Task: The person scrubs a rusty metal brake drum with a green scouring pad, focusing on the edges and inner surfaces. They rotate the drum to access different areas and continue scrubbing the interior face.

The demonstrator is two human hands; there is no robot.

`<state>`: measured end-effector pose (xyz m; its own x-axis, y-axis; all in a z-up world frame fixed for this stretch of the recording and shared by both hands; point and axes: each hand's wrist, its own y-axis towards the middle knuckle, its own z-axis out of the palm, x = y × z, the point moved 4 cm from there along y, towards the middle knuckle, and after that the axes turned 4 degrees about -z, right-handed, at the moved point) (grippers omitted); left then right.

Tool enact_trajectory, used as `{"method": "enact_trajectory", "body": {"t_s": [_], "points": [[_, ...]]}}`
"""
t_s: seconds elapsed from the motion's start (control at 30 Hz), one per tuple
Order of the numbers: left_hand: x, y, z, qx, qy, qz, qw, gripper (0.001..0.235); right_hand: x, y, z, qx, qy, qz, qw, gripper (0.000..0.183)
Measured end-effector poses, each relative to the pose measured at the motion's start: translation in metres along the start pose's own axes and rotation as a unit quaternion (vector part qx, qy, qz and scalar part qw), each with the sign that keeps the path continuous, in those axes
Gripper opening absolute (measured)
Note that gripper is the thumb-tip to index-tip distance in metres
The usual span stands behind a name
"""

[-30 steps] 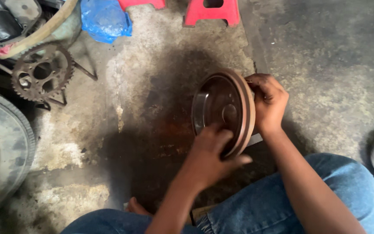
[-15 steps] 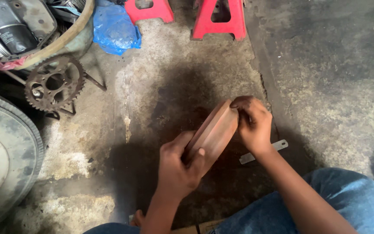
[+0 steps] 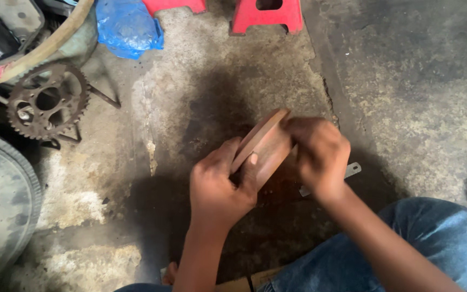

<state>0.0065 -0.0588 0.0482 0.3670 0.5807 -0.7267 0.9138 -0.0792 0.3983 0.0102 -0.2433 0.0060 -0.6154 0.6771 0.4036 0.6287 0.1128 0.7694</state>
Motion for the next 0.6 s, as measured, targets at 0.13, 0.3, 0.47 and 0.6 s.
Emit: {"method": "enact_trajectory", "body": {"t_s": [0.13,0.3,0.47,0.6], "points": [[0.011,0.002,0.001,0.044,-0.027,-0.059,0.997,0.032,0.014,-0.003,0.001,0.016,0.041,-0.168,0.985,0.036],[0.010,0.003,-0.005,0.037,-0.011,-0.025,0.999,0.033,-0.027,0.007,0.004,0.030,0.029,0.098,0.994,0.034],[0.011,0.002,-0.006,0.018,-0.021,0.026,0.999,0.032,0.013,-0.001,0.002,-0.007,0.022,-0.017,1.000,0.036],[0.014,0.003,-0.004,0.055,-0.073,-0.024,0.996,0.033,0.003,-0.003,0.001,-0.002,0.052,-0.075,0.996,0.027]]}}
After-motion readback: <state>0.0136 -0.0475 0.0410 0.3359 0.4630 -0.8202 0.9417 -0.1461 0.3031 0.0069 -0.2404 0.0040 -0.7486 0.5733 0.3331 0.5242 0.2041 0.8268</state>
